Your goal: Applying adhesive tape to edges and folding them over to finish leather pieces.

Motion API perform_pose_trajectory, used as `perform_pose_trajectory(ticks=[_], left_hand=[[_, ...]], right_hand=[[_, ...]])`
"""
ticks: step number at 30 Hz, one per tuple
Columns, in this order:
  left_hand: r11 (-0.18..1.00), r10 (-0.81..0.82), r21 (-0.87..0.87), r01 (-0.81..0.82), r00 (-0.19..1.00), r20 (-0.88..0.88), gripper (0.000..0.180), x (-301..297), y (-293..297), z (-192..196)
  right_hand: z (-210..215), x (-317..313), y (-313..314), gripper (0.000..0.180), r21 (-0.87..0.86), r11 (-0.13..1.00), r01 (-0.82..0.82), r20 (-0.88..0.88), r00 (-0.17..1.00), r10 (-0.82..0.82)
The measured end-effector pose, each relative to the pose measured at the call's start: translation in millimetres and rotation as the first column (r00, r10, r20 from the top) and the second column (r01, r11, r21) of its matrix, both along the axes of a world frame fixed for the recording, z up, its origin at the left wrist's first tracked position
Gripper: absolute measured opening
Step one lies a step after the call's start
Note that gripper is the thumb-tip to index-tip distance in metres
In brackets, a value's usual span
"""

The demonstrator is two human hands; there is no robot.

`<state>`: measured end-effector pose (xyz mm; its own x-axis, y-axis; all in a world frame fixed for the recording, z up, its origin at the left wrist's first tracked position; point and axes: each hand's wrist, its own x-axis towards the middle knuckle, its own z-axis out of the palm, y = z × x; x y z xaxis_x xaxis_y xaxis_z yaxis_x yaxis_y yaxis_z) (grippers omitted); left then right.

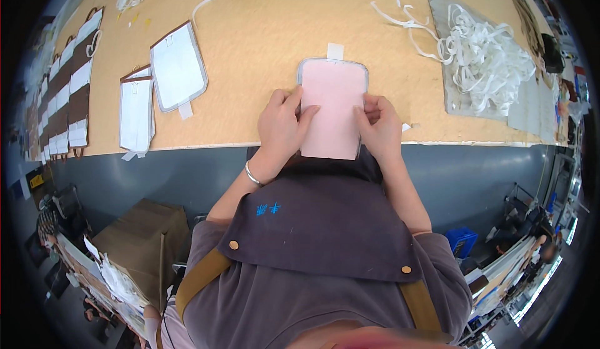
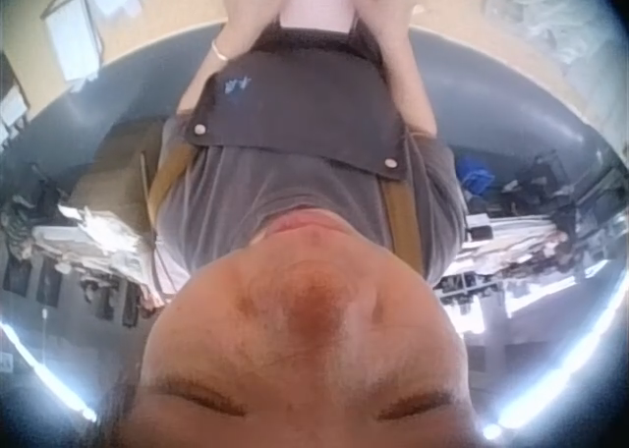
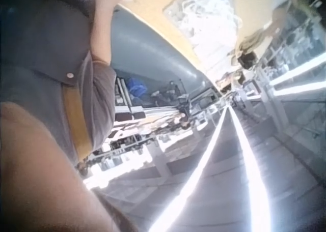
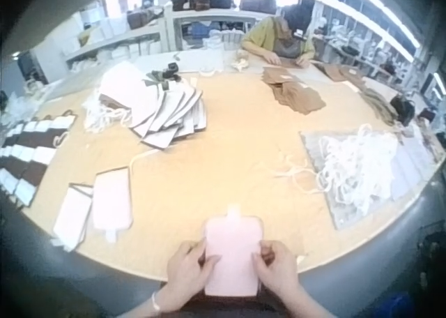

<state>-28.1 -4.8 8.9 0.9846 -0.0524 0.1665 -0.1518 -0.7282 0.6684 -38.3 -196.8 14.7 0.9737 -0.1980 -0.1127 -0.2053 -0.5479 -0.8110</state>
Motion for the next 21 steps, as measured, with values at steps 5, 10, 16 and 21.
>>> perform_pose_trajectory(ticks=[5, 10, 16, 21], left_hand=[[1.000, -0.004, 0.025, 0.004, 1.000, -0.014, 0.040, -1.2, 0.3, 1.6], [1.000, 0.000, 0.023, 0.000, 1.000, -0.019, 0.041, -3.1, 1.8, 0.4], [1.000, 0.011, 0.005, -0.011, 0.996, -0.087, 0.041, 1.3, 2.3, 2.4], [1.000, 0.007, -0.010, -0.009, 0.992, -0.128, 0.043, 6.5, 4.0, -1.0]], right_hand=[[-7.3, -3.2, -0.4, 0.027, 0.012, 1.000, 0.005, 0.010, 1.000, -0.005], [-3.5, -4.4, 0.6, 0.027, 0.018, 1.000, 0.010, 0.018, 1.000, -0.010], [4.1, 1.6, -0.7, 0.029, 0.023, 1.000, -0.010, -0.079, 0.997, 0.012], [-0.7, 3.9, -3.7, 0.029, 0.023, 1.000, -0.016, -0.062, 0.998, 0.017]])
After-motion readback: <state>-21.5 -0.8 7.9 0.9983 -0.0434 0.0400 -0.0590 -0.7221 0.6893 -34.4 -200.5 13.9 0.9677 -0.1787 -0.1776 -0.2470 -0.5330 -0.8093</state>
